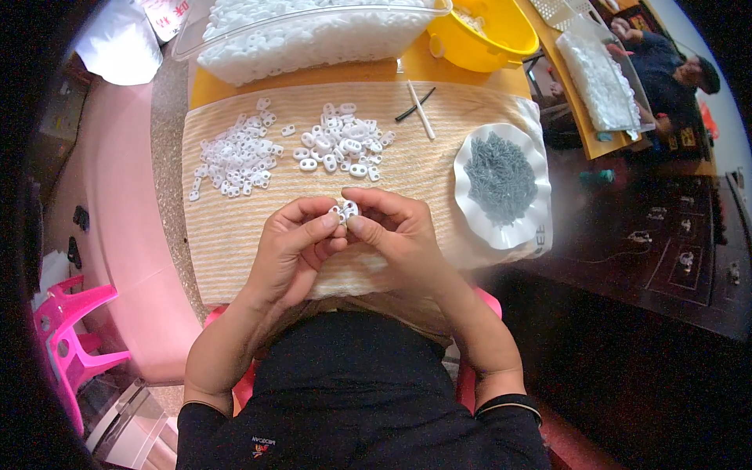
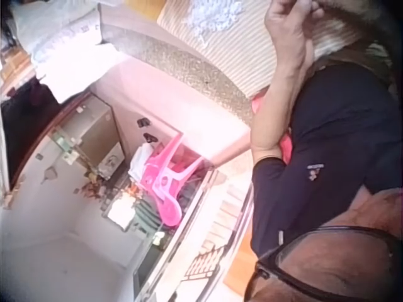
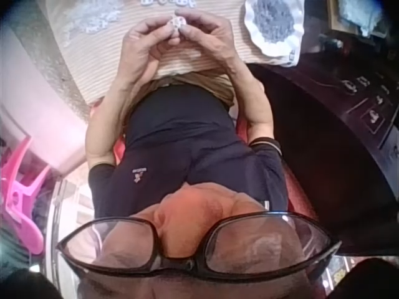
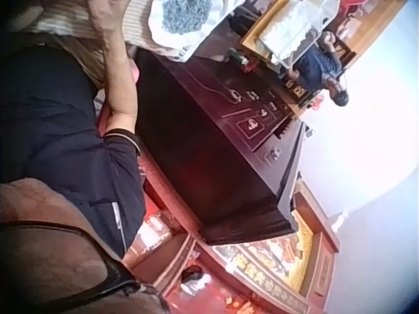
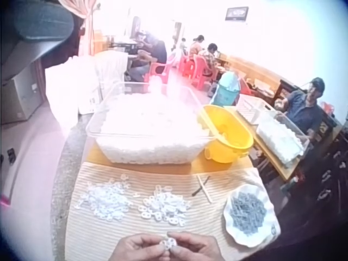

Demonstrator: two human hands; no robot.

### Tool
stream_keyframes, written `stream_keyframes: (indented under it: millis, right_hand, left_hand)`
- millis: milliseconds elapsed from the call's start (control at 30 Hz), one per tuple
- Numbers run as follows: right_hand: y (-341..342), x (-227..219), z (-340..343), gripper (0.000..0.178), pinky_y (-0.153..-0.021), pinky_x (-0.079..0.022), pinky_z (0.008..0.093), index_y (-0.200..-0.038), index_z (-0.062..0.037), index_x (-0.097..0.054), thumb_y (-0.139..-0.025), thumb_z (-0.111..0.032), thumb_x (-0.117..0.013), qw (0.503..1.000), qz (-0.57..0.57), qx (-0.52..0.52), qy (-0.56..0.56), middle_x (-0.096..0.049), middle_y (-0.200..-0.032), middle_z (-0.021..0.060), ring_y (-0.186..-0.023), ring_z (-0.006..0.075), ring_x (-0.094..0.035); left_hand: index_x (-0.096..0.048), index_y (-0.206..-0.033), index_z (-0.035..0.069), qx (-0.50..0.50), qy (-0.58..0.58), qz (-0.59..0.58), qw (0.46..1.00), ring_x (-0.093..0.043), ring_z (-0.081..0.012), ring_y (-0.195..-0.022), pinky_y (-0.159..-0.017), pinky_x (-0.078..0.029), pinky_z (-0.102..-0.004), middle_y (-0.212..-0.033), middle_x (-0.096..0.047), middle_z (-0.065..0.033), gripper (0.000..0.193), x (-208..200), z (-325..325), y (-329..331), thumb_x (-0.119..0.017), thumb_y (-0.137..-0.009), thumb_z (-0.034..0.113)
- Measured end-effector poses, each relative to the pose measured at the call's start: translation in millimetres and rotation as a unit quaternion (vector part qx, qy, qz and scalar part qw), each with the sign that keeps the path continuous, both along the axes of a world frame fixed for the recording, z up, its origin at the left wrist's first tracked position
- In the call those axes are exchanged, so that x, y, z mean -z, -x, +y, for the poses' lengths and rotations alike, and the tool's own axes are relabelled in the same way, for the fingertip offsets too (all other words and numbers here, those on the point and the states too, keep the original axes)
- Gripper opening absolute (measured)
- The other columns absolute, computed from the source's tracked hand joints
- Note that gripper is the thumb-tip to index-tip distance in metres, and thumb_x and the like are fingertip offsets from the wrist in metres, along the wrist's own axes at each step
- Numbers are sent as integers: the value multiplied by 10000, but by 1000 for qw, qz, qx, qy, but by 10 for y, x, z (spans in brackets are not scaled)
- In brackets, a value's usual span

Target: Assembling small white plastic components by hand at a workbench.

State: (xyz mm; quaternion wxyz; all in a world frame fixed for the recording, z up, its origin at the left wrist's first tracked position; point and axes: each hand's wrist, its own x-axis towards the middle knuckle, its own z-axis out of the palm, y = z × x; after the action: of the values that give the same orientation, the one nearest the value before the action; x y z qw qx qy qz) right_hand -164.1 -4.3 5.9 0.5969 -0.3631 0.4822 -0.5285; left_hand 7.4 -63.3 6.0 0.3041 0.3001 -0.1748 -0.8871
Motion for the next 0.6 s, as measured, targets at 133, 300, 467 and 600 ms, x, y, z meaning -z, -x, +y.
stream_keyframes:
  millis: [133,300,467,600]
  right_hand:
    - [-16,21,-11,298,-815,-514,248,-1187,38,-558,-902,-30,-610,999,-25,16,27,-642,-1033,81,-917,118,-617]
    - [13,-38,-12,284,-808,-516,252,-1174,39,-554,-901,-18,-604,1000,-5,11,3,-645,-1003,80,-889,124,-625]
    - [47,-47,-2,290,-802,-531,274,-1179,49,-551,-901,-18,-601,1000,15,15,-6,-648,-985,91,-881,143,-639]
    - [60,-54,-11,271,-768,-534,262,-1146,36,-592,-885,-27,-624,999,6,32,-3,-658,-940,61,-843,116,-637]
  left_hand:
    - [-622,-1036,-10,1,1,-11,1000,-657,-136,-779,-733,-572,-250,-918,-669,-94,177,-28,-2,6,-649,-869,40]
    - [-621,-1031,-13,4,5,-24,1000,-653,-133,-798,-736,-572,-252,-914,-665,-92,173,-25,0,0,-648,-867,36]
    - [-618,-1027,-14,4,13,-33,999,-652,-138,-809,-737,-573,-256,-912,-661,-91,168,-60,-2,4,-644,-868,30]
    - [-614,-1021,-21,4,20,-34,999,-654,-144,-812,-737,-570,-257,-911,-665,-99,166,-65,-1,5,-647,-867,30]
